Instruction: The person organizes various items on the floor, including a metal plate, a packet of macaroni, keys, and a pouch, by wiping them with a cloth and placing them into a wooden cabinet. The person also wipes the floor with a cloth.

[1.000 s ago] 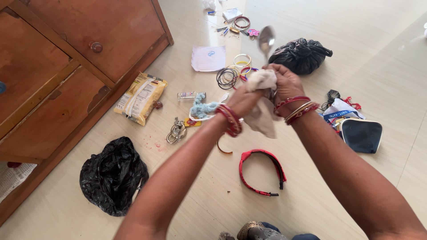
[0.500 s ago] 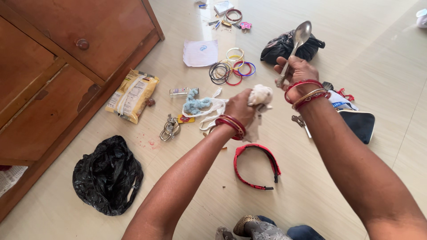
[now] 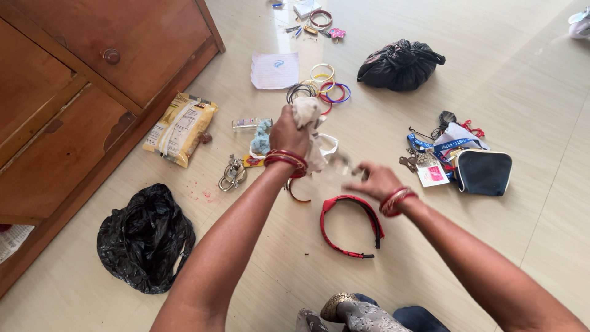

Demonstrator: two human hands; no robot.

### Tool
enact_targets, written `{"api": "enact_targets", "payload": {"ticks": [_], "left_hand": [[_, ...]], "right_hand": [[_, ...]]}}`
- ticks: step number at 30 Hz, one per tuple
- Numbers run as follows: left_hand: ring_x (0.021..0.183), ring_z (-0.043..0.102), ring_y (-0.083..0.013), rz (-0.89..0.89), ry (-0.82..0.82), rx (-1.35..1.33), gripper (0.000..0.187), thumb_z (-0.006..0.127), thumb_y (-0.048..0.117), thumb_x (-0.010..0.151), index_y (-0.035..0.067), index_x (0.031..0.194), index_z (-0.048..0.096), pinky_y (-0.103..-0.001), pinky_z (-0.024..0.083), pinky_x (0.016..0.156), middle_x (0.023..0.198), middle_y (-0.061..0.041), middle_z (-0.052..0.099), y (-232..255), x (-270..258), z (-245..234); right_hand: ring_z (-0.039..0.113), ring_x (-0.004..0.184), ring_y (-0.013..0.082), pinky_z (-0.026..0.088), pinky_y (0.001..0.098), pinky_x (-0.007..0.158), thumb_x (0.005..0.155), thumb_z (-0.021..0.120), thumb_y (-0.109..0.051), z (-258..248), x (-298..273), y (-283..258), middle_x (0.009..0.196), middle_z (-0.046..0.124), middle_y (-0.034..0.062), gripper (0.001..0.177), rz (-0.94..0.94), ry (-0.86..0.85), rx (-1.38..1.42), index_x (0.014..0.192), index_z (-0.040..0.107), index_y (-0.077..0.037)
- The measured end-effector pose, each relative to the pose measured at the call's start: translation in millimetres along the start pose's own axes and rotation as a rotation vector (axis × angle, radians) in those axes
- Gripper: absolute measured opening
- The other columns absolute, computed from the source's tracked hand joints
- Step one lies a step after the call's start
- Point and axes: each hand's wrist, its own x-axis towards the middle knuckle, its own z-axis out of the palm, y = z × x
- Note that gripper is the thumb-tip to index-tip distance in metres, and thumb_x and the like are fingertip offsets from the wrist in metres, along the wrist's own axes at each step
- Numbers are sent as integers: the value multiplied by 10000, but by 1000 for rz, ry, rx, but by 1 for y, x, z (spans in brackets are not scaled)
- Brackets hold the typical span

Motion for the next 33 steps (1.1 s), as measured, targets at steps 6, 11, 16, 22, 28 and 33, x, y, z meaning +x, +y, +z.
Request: {"api": "enact_targets", "payload": {"ticks": [6, 11, 16, 22, 28, 33], "left_hand": [[1052, 698, -381, -70, -215, 46, 407, 728, 228, 898, 95, 1250, 571, -483, 532, 903, 1106, -185, 734, -17, -17, -10], [1107, 701, -289, 88, -499, -227, 481, 741, 295, 892, 119, 1308, 576, -405, 532, 946, 1164, -128, 727, -6, -35, 14], [1042, 724, -191, 96, -436, -371, 480, 748, 278, 877, 108, 1303, 603, -337, 569, 887, 1120, -83, 748, 10, -25, 23], [967, 684, -124, -17, -433, -838, 375, 689, 284, 973, 49, 1264, 656, -313, 563, 842, 1084, -52, 737, 9, -15, 34], [1051, 676, -148, -56, -338, -919, 442, 682, 275, 975, 58, 1349, 587, -316, 542, 908, 1188, -79, 701, -4, -31, 63], [1118, 686, -246, -148, -63, -466, 502, 656, 268, 955, 124, 1407, 490, -370, 515, 923, 1239, -125, 695, -9, -30, 62]], "right_hand": [[757, 768, 249, 586, 380, 724, 799, 771, -376, 2, -26, 3, 856, 774, 109, 370, -30, 154, 23, 1090, 767, -147], [722, 673, 199, 555, 343, 629, 881, 738, -320, -37, -4, -23, 807, 751, 93, 288, -239, 396, 151, 1037, 711, -79], [510, 657, 75, 425, 287, 576, 981, 757, -246, -57, 10, -44, 728, 635, 58, 212, -241, 392, 419, 1034, 723, -44], [506, 665, -1, 385, 207, 560, 972, 727, -204, -76, 28, -40, 829, 681, -64, 177, -137, 491, 832, 1120, 742, -108], [461, 594, 68, 354, 277, 499, 993, 709, -259, -92, 29, -29, 768, 618, -52, 152, 79, 626, 831, 1041, 673, -119], [618, 729, 166, 526, 366, 652, 1101, 678, -239, -79, 23, -23, 894, 638, 57, 269, -232, 979, 331, 1230, 533, -53]]}}
